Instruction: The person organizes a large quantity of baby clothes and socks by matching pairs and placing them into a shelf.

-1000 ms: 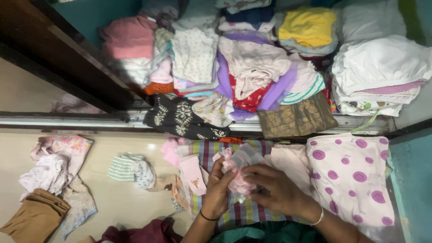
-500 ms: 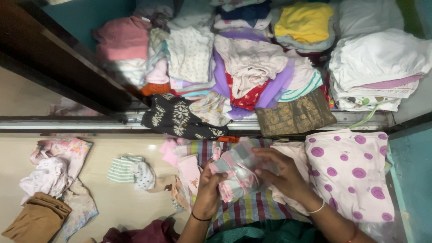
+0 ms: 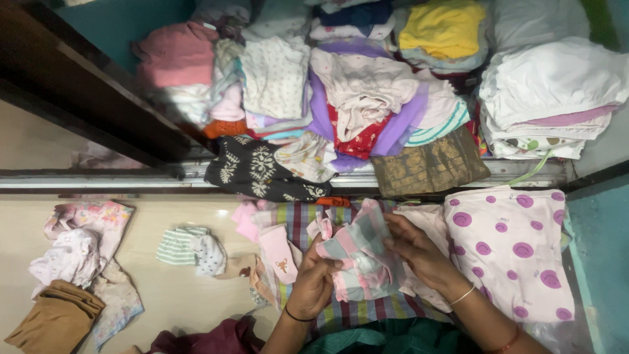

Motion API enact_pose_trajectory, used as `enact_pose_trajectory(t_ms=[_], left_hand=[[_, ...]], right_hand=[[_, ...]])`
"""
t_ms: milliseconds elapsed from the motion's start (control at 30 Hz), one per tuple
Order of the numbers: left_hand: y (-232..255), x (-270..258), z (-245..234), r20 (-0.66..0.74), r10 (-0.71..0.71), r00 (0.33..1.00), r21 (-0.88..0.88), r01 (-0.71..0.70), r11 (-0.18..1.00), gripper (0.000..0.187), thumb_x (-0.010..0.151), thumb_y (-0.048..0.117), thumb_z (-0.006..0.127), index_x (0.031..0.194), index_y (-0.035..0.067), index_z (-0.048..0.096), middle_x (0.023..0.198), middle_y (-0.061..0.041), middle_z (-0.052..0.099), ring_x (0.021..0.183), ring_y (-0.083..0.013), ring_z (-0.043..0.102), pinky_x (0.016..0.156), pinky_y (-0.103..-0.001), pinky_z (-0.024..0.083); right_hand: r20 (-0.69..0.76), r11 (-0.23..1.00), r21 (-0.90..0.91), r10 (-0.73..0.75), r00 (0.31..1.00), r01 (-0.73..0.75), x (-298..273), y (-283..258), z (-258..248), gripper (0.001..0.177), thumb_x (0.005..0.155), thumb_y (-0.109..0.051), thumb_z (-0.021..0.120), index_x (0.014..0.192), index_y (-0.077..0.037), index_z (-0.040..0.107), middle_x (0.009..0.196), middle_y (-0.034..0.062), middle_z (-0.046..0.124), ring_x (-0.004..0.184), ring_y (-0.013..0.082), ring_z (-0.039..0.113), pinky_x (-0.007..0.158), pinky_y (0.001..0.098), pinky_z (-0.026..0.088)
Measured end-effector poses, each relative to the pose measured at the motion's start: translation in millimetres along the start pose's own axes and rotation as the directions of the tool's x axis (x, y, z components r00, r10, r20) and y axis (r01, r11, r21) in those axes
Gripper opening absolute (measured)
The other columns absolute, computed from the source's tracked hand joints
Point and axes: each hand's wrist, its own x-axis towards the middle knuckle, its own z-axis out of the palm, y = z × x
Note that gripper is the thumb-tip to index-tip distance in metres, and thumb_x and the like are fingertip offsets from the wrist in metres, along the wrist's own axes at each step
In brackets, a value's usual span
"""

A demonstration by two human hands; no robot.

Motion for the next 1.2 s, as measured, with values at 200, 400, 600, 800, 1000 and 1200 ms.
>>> enact_pose_trajectory(t_ms=[200,400,600,800,1000,1200], left_hand=[[-6,3,-2,0.021,-0.051,0.998,0.266,0.044,0.963,0.062,0.084,-0.006,0.065,0.143,-0.010,0.045,0.116,-0.016,0.070,0.103,-0.0262,0.069,0.096,-0.041,0.056],[6,3,27,-0.162,-0.067,0.985,0.893,0.175,0.414,0.072,0.086,0.018,0.074,0.146,0.000,0.039,0.104,-0.015,0.073,0.090,-0.0244,0.074,0.081,-0.034,0.058],[10,3,43,0.251,0.331,0.910,0.966,-0.257,-0.027,0.058,0.089,0.022,0.075,0.136,-0.005,0.055,0.137,-0.027,0.061,0.123,-0.0420,0.059,0.100,-0.046,0.050],[-29,34,38,0.404,0.297,0.865,0.910,-0.412,-0.041,0.054,0.084,0.013,0.070,0.134,-0.003,0.058,0.149,-0.031,0.049,0.139,-0.0498,0.046,0.114,-0.052,0.041],[-69,64,2,0.424,0.169,0.890,0.902,-0.399,-0.162,0.063,0.089,0.024,0.069,0.142,-0.006,0.052,0.152,-0.030,0.046,0.142,-0.0506,0.039,0.117,-0.056,0.031],[-69,59,-5,0.412,0.135,0.901,0.910,-0.399,-0.115,0.064,0.091,0.026,0.070,0.145,-0.004,0.051,0.154,-0.030,0.044,0.145,-0.0496,0.039,0.119,-0.058,0.031]], right_hand=[[-0.294,0.983,-0.184,-0.061,0.954,0.006,-7,-46,2,0.064,0.080,0.002,0.069,0.142,-0.009,0.054,0.124,0.0081,0.074,0.105,0.0203,0.072,0.090,0.0328,0.060],[-0.384,0.209,-0.886,0.171,0.907,-0.414,-29,-85,6,0.064,0.101,-0.022,0.069,0.159,-0.023,0.043,0.106,0.0178,0.075,0.098,0.0332,0.068,0.090,0.0391,0.056],[0.147,0.064,-0.975,-0.532,0.834,0.213,-27,-57,-3,0.055,0.087,-0.032,0.072,0.135,-0.009,0.059,0.125,0.0128,0.068,0.112,0.0317,0.064,0.093,0.0425,0.052],[0.407,-0.115,-0.903,-0.533,0.741,0.413,15,-21,-10,0.062,0.082,-0.023,0.071,0.137,0.001,0.055,0.151,0.0194,0.043,0.142,0.0405,0.036,0.116,0.0548,0.029],[0.345,-0.179,-0.938,-0.415,0.842,0.296,47,32,-42,0.053,0.084,-0.026,0.066,0.132,-0.004,0.057,0.160,0.0185,0.036,0.148,0.0408,0.031,0.114,0.0585,0.023],[0.303,-0.215,-0.945,-0.280,0.911,0.248,47,14,-29,0.057,0.081,-0.030,0.067,0.132,-0.006,0.059,0.147,0.0143,0.049,0.137,0.0399,0.041,0.112,0.0561,0.030]])
